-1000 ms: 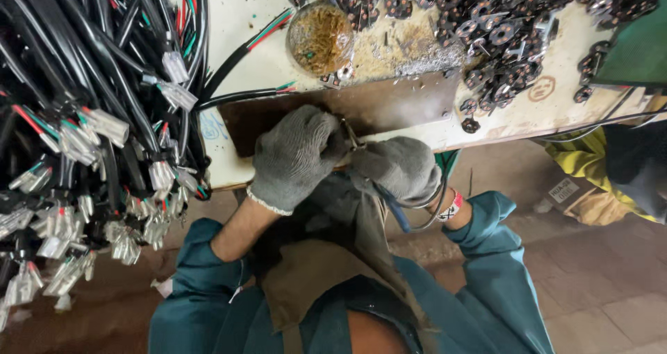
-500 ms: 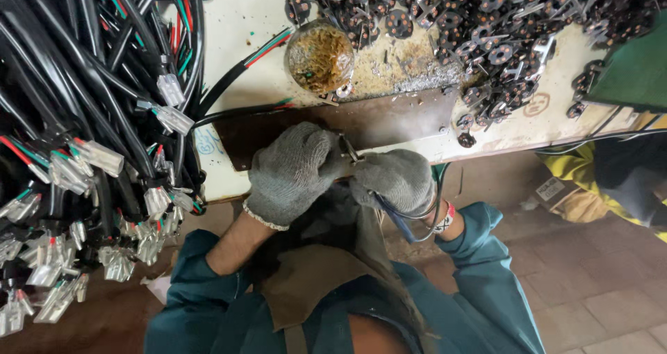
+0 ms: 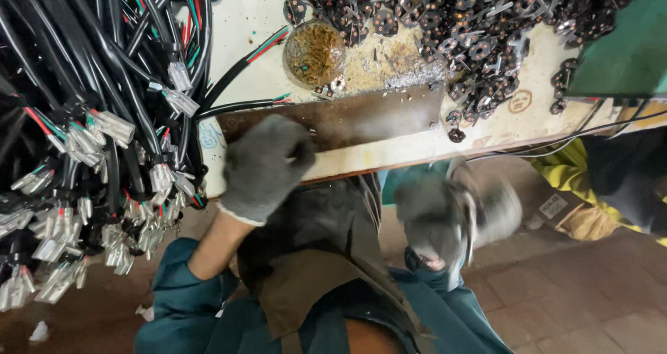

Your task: The person solders electrical wires to small black lamp-holder components at a workbench. Holding a soldering iron in one hand and a wire in the other, they solder each connection, place the finished part on the table, and reach for the next wire and component, repeating the cycle.

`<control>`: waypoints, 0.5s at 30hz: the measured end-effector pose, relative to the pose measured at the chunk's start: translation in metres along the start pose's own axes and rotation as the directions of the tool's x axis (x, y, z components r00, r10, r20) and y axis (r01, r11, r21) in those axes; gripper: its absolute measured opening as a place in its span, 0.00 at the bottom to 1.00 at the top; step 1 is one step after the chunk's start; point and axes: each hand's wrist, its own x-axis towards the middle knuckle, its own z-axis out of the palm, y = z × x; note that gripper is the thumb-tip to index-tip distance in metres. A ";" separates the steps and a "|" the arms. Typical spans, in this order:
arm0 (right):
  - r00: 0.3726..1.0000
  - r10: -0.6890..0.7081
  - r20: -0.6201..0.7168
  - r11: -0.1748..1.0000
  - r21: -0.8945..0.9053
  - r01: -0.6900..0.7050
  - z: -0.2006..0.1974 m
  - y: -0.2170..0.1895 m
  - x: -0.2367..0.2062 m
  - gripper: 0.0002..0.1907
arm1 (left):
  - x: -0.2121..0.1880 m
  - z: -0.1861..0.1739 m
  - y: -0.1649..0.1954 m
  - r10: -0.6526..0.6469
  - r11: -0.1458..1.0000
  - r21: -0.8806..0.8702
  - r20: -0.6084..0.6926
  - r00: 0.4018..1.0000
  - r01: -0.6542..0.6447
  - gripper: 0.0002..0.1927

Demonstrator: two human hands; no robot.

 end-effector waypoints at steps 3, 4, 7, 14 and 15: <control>0.977 0.019 0.213 0.993 -0.120 0.007 0.014 0.001 0.014 0.12 | 0.001 -0.003 -0.006 -0.022 1.000 -0.001 0.024 0.999 0.022 0.08; 0.972 0.027 0.234 0.991 -0.136 0.005 0.021 0.005 0.022 0.12 | 0.002 -0.002 -0.008 0.041 0.999 -0.010 -0.016 0.999 -0.041 0.09; 0.982 0.029 0.189 0.989 -0.146 -0.001 0.037 0.009 0.047 0.12 | 0.001 0.006 -0.013 0.095 0.993 -0.068 -0.052 0.994 -0.099 0.10; 0.997 -0.027 0.072 0.975 -0.219 0.042 0.061 -0.006 0.125 0.16 | -0.001 0.009 -0.019 0.082 0.993 -0.075 -0.089 0.993 -0.089 0.10; 0.998 -0.032 0.050 0.972 -0.233 0.043 0.064 -0.008 0.133 0.16 | 0.000 0.009 -0.018 0.097 0.992 -0.071 -0.096 0.991 -0.104 0.10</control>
